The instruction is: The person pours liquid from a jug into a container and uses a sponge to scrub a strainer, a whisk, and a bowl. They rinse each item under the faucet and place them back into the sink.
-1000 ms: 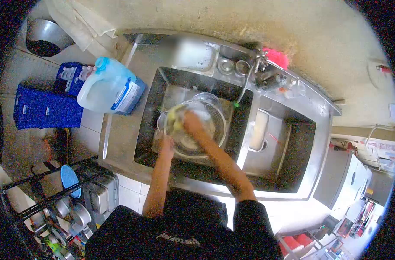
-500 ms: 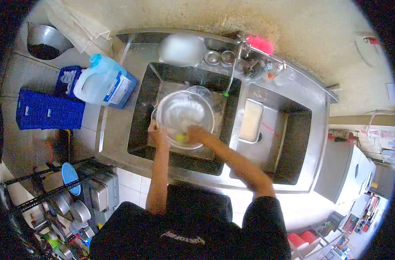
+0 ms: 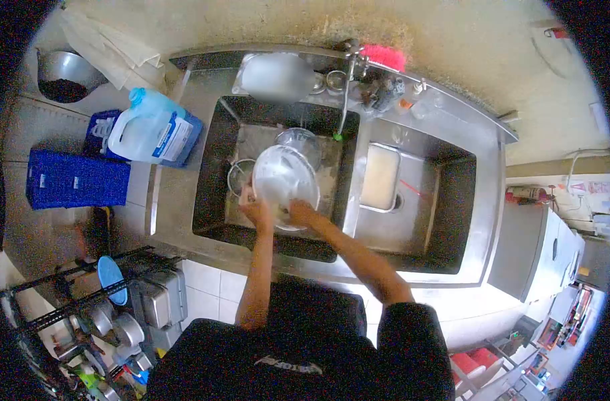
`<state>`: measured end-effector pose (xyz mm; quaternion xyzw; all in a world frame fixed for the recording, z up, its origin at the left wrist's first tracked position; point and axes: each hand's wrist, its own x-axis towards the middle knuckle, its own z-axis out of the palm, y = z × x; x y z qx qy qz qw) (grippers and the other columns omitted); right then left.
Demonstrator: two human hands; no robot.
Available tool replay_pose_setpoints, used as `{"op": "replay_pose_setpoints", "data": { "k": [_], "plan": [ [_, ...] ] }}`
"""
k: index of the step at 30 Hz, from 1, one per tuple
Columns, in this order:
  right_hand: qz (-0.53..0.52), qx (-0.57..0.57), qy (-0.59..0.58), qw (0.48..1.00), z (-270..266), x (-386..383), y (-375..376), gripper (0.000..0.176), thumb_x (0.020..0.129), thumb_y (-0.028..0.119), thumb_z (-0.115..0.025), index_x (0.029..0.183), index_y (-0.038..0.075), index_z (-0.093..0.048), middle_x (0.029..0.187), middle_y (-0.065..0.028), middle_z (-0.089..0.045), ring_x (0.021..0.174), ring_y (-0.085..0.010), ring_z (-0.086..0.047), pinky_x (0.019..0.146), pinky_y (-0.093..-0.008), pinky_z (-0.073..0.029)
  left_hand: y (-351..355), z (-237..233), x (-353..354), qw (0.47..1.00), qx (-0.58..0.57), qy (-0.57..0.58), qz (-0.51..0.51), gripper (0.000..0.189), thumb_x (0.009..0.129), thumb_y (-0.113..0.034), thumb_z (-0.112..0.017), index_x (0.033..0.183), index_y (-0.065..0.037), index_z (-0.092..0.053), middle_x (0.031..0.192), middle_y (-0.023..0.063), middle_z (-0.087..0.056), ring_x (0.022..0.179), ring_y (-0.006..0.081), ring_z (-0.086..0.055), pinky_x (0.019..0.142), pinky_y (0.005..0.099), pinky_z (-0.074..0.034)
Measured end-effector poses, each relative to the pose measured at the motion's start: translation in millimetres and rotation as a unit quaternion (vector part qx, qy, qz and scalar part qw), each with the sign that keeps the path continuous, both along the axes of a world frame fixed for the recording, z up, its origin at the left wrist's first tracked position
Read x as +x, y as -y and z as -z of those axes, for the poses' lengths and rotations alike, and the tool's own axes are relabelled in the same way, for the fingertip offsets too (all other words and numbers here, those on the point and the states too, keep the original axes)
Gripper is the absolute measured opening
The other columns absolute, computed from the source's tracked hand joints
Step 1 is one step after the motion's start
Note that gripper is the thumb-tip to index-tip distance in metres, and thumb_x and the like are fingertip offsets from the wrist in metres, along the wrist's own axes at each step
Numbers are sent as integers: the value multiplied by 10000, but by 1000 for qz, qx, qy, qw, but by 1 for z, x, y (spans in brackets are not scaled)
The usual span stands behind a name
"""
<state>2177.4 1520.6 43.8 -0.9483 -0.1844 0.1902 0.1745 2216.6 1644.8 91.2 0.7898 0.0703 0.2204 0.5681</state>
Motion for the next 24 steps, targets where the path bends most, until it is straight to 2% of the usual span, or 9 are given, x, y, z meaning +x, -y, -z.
{"op": "replay_pose_setpoints", "data": {
  "k": [4,7,9,12,14,16,19,22,24],
  "plan": [
    [97,-126,134,978,104,21,40,247,748,216,-544,857,-3,-581,753,-144,-609,638,-259,-610,549,-405,-488,4,11,-14,989,-92,-106,-51,387,662,82,-430,1015,38,-579,803,106,-602,752,215,-574,753,310,-445],
    [225,-3,186,957,72,77,49,192,728,151,-535,835,1,-588,706,-132,-607,582,-251,-604,499,-381,-484,16,11,-23,979,-114,-167,4,454,630,103,-396,1050,26,-549,920,120,-588,859,224,-555,793,308,-427],
    [44,-86,376,922,19,93,25,135,720,114,-524,780,21,-602,668,-126,-602,546,-239,-601,461,-367,-477,21,28,-30,975,-153,-159,-16,452,626,104,-395,1043,14,-545,972,121,-574,904,218,-540,793,305,-428],
    [-138,-55,184,972,57,115,12,133,723,123,-531,768,20,-602,670,-136,-601,560,-247,-608,468,-374,-480,1,52,-25,973,-142,-160,-81,272,647,63,-369,838,27,-560,773,110,-581,748,228,-553,713,329,-431],
    [100,-63,106,987,47,109,30,141,731,146,-549,761,18,-600,700,-133,-608,606,-273,-615,525,-386,-495,-11,17,-14,958,-219,-176,-66,237,652,59,-374,806,26,-551,758,120,-578,735,245,-547,704,336,-428],
    [37,-140,95,985,78,75,42,205,738,204,-574,798,9,-588,755,-158,-607,645,-321,-605,597,-426,-491,-15,-4,-2,990,-47,-113,-74,233,639,63,-376,795,29,-545,776,135,-585,726,250,-546,705,343,-429],
    [48,-45,-16,998,74,49,39,311,748,284,-590,874,0,-581,795,-193,-598,698,-348,-587,634,-458,-471,-30,66,14,999,-29,2,-44,282,613,70,-372,828,38,-552,807,144,-591,707,246,-536,706,339,-429],
    [336,20,-52,940,35,90,18,415,769,306,-578,1052,9,-517,930,-187,-573,836,-345,-554,708,-460,-451,-12,21,19,985,-136,-60,-86,365,591,83,-370,898,43,-563,862,141,-592,718,229,-525,731,324,-425],
    [226,293,240,898,64,127,6,382,802,239,-541,1102,13,-471,948,-197,-555,831,-356,-542,708,-456,-449,-5,14,16,992,-86,-74,-60,375,604,83,-384,929,39,-566,850,132,-589,716,218,-518,717,316,-419]
  ]
}}
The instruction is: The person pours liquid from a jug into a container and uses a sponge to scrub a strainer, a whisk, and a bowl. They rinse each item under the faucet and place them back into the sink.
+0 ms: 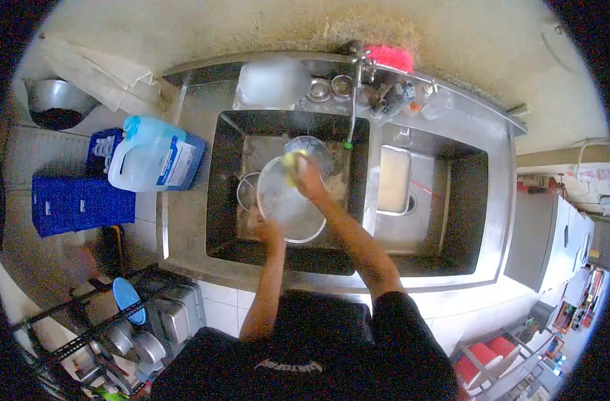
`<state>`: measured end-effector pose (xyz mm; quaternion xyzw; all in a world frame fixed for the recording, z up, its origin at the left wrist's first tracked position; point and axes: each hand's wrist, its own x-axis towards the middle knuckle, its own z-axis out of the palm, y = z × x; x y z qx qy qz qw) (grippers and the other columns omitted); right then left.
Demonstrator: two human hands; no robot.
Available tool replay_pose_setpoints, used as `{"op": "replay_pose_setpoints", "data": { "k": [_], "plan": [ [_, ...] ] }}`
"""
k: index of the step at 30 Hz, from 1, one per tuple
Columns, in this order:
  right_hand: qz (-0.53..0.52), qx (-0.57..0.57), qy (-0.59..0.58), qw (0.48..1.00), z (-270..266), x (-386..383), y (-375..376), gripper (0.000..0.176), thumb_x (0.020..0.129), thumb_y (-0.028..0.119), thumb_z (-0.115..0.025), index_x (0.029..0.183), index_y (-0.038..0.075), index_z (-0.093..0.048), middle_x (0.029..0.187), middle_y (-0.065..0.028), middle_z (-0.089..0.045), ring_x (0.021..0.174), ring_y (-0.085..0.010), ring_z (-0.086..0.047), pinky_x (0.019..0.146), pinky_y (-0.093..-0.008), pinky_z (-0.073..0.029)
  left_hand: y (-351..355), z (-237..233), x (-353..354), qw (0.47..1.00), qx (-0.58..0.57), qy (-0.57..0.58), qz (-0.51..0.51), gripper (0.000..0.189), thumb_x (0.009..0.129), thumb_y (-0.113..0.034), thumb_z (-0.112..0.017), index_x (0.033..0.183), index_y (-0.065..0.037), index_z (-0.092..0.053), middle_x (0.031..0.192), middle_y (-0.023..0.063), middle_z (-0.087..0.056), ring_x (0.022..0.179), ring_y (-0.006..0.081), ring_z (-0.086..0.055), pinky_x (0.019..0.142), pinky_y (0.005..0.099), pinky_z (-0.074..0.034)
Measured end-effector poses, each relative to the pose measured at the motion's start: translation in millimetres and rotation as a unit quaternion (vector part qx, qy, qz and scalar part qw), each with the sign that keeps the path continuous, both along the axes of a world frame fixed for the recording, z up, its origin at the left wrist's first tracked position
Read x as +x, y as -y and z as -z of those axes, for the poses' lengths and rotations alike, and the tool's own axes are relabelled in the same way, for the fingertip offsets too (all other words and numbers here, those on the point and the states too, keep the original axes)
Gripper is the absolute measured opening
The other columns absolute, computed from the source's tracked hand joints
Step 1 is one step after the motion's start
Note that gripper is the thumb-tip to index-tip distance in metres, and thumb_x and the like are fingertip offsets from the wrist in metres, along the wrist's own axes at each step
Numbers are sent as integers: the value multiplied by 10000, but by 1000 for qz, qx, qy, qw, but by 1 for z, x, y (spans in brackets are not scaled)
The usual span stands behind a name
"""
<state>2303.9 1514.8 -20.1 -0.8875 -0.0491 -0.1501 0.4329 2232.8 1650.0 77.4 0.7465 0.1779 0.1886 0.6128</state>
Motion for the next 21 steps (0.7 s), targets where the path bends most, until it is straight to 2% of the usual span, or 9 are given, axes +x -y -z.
{"op": "replay_pose_setpoints", "data": {
  "k": [3,6,7,9,13,14,17,20,21],
  "plan": [
    [7,34,79,996,-25,25,-28,328,830,170,-493,1091,-25,-455,938,-243,-538,840,-332,-544,697,-446,-460,-9,26,9,994,62,-67,-53,261,623,80,-419,844,36,-551,798,99,-572,712,176,-486,663,298,-392],
    [-32,-376,-43,925,-46,36,-12,379,809,280,-545,978,-57,-502,699,-165,-556,718,-291,-599,677,-366,-497,-32,0,25,995,56,-59,59,72,634,68,-419,615,19,-370,879,121,-595,674,148,-451,593,278,-354],
    [-31,-373,-40,926,-48,36,-10,379,809,280,-545,978,-57,-502,699,-165,-556,718,-291,-599,677,-366,-497,-35,-1,30,995,59,-56,57,72,634,68,-419,615,19,-370,879,121,-595,674,148,-451,593,278,-354],
    [147,-143,-317,926,-49,22,-1,298,830,347,-481,897,74,-583,741,-147,-578,593,-297,-575,622,-474,-442,-29,-5,37,992,107,13,58,88,636,63,-422,603,17,-354,1018,148,-589,707,165,-489,614,278,-366],
    [90,-265,-154,947,118,-56,-36,502,773,474,-539,735,-22,-600,659,-202,-577,605,-348,-572,535,-460,-441,-12,-1,35,997,6,-62,42,93,636,57,-414,598,22,-337,1191,181,-519,870,228,-549,718,304,-395],
    [107,-262,-119,952,128,-60,-46,494,777,470,-536,730,-18,-601,661,-207,-578,603,-352,-568,530,-469,-434,-9,21,32,998,22,-10,55,67,610,47,-431,616,10,-376,922,106,-469,754,199,-466,665,308,-368],
    [165,-86,-238,953,13,-14,-33,311,803,312,-527,815,8,-594,651,-183,-570,655,-395,-550,667,-440,-452,2,8,22,992,75,-24,97,50,630,50,-411,624,1,-409,856,89,-537,581,133,-409,553,281,-356],
    [116,27,-62,991,-24,3,-48,205,780,209,-569,861,21,-578,878,-193,-577,864,-379,-530,815,-436,-409,2,25,25,984,111,-95,97,76,635,60,-401,646,-8,-432,774,44,-538,542,102,-406,504,256,-358],
    [95,91,-38,991,-32,-7,-60,196,770,188,-585,876,24,-574,970,-198,-565,944,-361,-514,861,-436,-385,-2,31,35,990,-68,-99,75,116,626,63,-401,689,-14,-459,734,16,-488,542,87,-399,477,232,-336]
  ]
}}
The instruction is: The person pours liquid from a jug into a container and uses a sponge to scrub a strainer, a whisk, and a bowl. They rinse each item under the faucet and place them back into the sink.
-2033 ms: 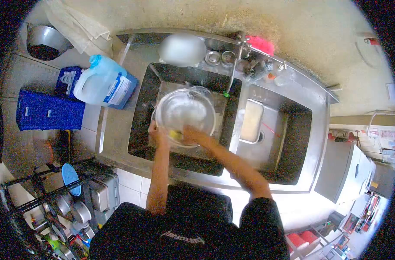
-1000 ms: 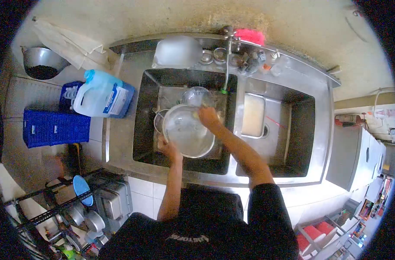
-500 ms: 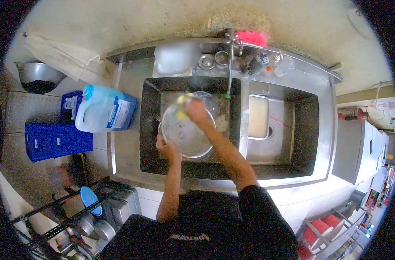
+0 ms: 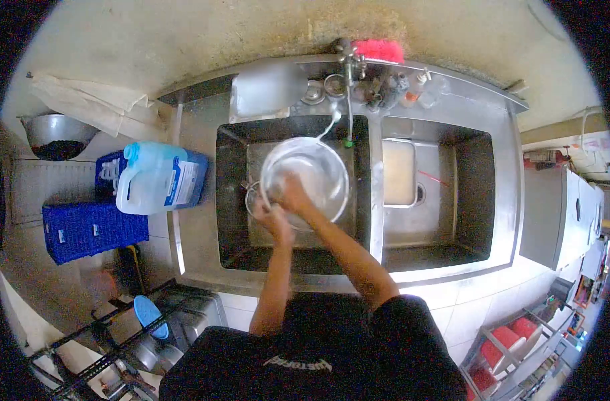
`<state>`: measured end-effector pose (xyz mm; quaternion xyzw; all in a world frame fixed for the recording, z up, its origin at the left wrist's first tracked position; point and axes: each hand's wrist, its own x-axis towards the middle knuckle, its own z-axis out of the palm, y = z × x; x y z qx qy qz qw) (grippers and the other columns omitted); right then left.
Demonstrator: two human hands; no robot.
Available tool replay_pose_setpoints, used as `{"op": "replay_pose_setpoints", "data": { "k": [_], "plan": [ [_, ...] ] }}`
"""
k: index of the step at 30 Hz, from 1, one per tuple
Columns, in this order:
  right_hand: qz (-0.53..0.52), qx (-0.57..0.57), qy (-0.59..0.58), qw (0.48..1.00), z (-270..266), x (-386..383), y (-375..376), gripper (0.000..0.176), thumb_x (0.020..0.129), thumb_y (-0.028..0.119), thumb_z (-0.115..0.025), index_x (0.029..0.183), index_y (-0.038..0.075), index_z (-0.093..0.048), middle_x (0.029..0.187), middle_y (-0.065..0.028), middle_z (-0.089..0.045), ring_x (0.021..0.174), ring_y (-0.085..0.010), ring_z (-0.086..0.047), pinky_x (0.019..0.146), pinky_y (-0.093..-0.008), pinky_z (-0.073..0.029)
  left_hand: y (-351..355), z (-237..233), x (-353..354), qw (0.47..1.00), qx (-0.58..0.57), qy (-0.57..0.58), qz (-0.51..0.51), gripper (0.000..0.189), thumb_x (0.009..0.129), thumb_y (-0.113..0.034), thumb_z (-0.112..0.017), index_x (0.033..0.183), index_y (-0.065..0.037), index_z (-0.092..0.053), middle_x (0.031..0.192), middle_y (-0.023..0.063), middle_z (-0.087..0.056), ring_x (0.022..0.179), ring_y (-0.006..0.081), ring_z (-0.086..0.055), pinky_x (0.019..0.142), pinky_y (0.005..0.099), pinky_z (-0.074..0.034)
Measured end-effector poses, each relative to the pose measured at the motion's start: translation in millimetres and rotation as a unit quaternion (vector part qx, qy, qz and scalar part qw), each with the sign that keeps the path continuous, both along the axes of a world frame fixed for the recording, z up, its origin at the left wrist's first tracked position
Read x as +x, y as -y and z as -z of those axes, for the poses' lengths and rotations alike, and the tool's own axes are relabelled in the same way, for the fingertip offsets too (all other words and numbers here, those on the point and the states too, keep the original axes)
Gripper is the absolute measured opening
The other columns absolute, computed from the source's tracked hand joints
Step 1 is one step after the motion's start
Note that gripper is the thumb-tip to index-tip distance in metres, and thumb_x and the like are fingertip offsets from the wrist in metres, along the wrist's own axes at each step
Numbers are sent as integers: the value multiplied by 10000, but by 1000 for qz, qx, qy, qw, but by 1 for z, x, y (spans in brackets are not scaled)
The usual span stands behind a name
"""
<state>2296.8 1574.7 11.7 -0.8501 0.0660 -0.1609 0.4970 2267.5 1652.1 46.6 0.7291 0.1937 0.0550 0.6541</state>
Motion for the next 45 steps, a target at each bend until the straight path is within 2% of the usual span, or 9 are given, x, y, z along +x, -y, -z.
{"op": "replay_pose_setpoints", "data": {
  "k": [6,14,16,18,22,26,28,34,45],
  "plan": [
    [-174,75,-173,966,-18,1,28,319,759,199,-609,1029,48,-533,1179,-174,-463,1060,-339,-452,905,-402,-365,-5,-29,14,992,-118,-34,-17,298,605,88,-377,838,-24,-525,746,-2,-465,595,79,-420,466,193,-324],
    [-403,-272,-86,869,-58,-52,65,481,771,313,-572,1163,52,-480,1232,-189,-411,1168,-347,-362,976,-445,-307,-10,-39,-9,947,-297,84,-86,181,535,23,-422,706,-36,-436,814,61,-484,720,161,-467,619,266,-397],
    [-290,-232,-165,914,-48,-68,65,461,756,253,-557,1156,41,-471,1166,-202,-442,1103,-348,-395,950,-426,-308,14,-47,-16,963,47,254,-71,122,528,22,-437,629,-31,-397,763,57,-480,695,149,-456,596,244,-385],
    [-275,-67,-207,936,-67,-78,74,555,711,204,-571,1199,-15,-428,1270,-230,-340,1210,-343,-279,1030,-412,-203,20,-60,-15,984,9,165,-68,96,534,-8,-449,627,-15,-427,980,141,-549,935,247,-508,805,327,-400],
    [-238,-427,-85,868,-31,-91,95,627,698,66,-517,1295,134,-340,1313,-173,-316,1238,-331,-260,1019,-478,-188,23,-85,-24,986,15,157,-63,93,526,52,-420,594,0,-383,1115,206,-541,943,276,-536,800,327,-420],
    [-232,-215,73,946,16,-105,71,394,786,154,-469,1136,-27,-476,1155,-263,-462,1128,-364,-407,965,-428,-318,26,-70,-19,948,49,315,10,78,579,4,-422,610,-8,-352,1215,214,-483,1127,295,-447,917,360,-347],
    [-184,-308,-254,898,3,-95,72,517,778,91,-483,1276,69,-344,1332,-221,-279,1254,-408,-223,1016,-533,-196,28,-74,-37,954,-26,298,-10,75,595,7,-419,611,-5,-347,1187,213,-501,1136,316,-437,969,403,-293],
    [-94,-186,-267,941,18,-103,49,370,732,83,-502,1071,-64,-505,1152,-276,-455,1175,-446,-322,934,-635,-209,29,-86,-51,906,202,371,21,113,647,5,-432,604,14,-329,1144,252,-514,1071,354,-483,916,409,-337],
    [-13,-329,-173,928,-11,-41,67,210,717,124,-562,888,5,-579,905,-229,-578,684,-358,-602,636,-430,-500,23,-84,-49,915,160,369,44,116,611,25,-430,617,6,-317,1134,203,-542,1081,303,-487,830,320,-371]
  ]
}}
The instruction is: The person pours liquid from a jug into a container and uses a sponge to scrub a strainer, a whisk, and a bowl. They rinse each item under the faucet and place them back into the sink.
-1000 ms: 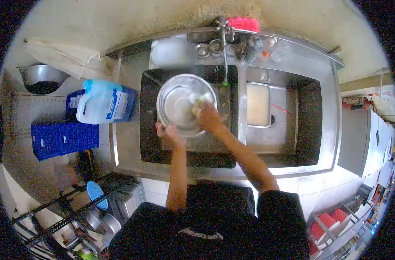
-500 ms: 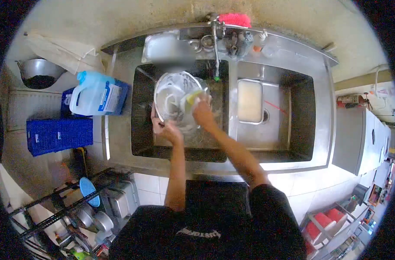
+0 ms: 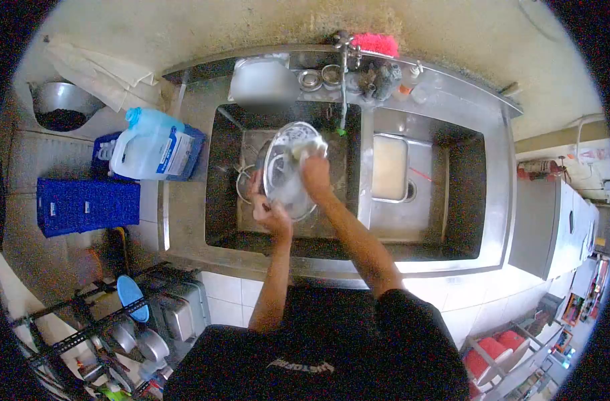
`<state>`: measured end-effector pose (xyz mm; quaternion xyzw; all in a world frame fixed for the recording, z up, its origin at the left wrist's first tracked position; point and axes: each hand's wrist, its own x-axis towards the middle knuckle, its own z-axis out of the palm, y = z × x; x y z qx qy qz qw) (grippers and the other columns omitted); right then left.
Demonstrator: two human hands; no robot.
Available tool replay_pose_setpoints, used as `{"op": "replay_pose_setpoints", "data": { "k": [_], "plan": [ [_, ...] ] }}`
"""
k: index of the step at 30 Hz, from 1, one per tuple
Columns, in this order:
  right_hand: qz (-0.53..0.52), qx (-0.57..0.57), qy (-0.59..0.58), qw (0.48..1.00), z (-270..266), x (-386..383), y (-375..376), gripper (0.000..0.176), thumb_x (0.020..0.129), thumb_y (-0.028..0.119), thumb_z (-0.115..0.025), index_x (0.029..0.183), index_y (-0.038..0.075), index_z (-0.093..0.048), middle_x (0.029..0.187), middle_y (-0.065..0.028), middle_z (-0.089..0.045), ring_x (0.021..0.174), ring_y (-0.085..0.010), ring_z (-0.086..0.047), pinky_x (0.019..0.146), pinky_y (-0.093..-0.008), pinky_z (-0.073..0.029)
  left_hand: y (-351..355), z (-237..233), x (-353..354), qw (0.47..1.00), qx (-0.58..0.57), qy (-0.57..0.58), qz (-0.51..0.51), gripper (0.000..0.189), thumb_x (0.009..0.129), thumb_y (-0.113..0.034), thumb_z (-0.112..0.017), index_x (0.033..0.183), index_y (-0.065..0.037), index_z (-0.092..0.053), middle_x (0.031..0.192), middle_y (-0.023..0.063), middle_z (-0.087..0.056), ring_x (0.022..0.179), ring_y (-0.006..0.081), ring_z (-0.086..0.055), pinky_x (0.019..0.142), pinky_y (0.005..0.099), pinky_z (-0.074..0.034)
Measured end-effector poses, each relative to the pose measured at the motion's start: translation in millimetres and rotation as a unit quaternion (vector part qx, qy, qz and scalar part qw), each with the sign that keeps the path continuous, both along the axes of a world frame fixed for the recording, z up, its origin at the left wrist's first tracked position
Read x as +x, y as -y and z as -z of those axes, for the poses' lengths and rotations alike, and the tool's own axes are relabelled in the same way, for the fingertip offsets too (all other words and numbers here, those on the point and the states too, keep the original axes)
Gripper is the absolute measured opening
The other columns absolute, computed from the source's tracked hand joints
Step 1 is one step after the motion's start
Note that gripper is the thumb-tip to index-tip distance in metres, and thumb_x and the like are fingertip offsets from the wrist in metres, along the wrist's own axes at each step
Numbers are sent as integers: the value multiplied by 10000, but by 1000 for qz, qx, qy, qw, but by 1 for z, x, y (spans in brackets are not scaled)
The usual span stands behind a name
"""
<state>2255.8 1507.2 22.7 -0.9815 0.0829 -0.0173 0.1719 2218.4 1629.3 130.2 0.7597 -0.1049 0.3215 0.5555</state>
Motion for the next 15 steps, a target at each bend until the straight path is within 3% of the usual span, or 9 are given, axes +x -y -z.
{"op": "replay_pose_setpoints", "data": {
  "k": [3,5,7,8,9,11,12,14,15],
  "plan": [
    [50,66,77,994,11,-17,-25,151,711,137,-577,766,-4,-589,876,-214,-584,615,-363,-591,629,-434,-499,2,-9,14,999,15,-31,-10,119,612,23,-431,617,7,-313,1144,203,-535,1061,315,-492,828,325,-374],
    [24,65,-41,997,-3,-16,-27,190,703,139,-594,827,-5,-580,891,-222,-576,750,-372,-589,659,-425,-500,-6,21,7,998,9,-57,-22,123,597,24,-434,619,9,-313,1136,198,-542,1015,318,-508,804,324,-383],
    [136,46,160,977,-4,6,-24,268,705,156,-608,914,-6,-570,1012,-240,-538,967,-388,-523,808,-432,-456,-13,24,8,997,-15,-75,-12,149,696,-80,-449,636,1,-338,1155,205,-524,1044,332,-482,838,379,-372],
    [52,72,173,981,-2,23,-16,384,716,158,-605,1048,-16,-519,1160,-254,-455,1147,-388,-390,962,-445,-332,-15,14,13,998,-7,-57,-2,137,711,-88,-452,651,4,-369,1157,201,-524,1018,309,-499,825,375,-383],
    [56,76,173,980,11,39,-21,384,716,158,-605,1048,-16,-519,1160,-254,-455,1147,-388,-390,962,-445,-332,-17,3,17,999,2,-38,8,131,725,-96,-456,666,8,-400,1160,197,-523,992,286,-517,812,371,-395],
    [-22,288,275,917,36,55,-47,463,715,160,-610,1126,-5,-475,1242,-229,-403,1177,-378,-366,1016,-437,-253,-18,24,15,940,-99,-311,-99,126,658,-17,-434,756,23,-502,1073,147,-564,800,166,-532,711,270,-411],
    [-117,201,244,941,23,52,-54,408,706,166,-617,1070,15,-509,1177,-204,-461,1133,-398,-390,990,-461,-268,-22,28,22,910,-271,-308,-52,289,591,26,-406,841,26,-551,933,79,-571,680,109,-478,622,203,-392],
    [-294,107,186,931,1,58,-51,505,699,129,-588,1182,67,-453,1213,-181,-434,1165,-358,-366,1033,-435,-200,-37,30,26,902,-306,-303,-37,295,577,32,-402,833,24,-549,877,65,-553,682,110,-481,600,204,-392],
    [-298,109,188,930,-14,57,-49,505,699,129,-588,1182,67,-453,1213,-181,-434,1165,-358,-366,1033,-435,-200,-44,28,29,892,-342,-294,-23,301,563,38,-398,825,23,-547,821,51,-536,685,111,-485,578,206,-392]
  ]
}}
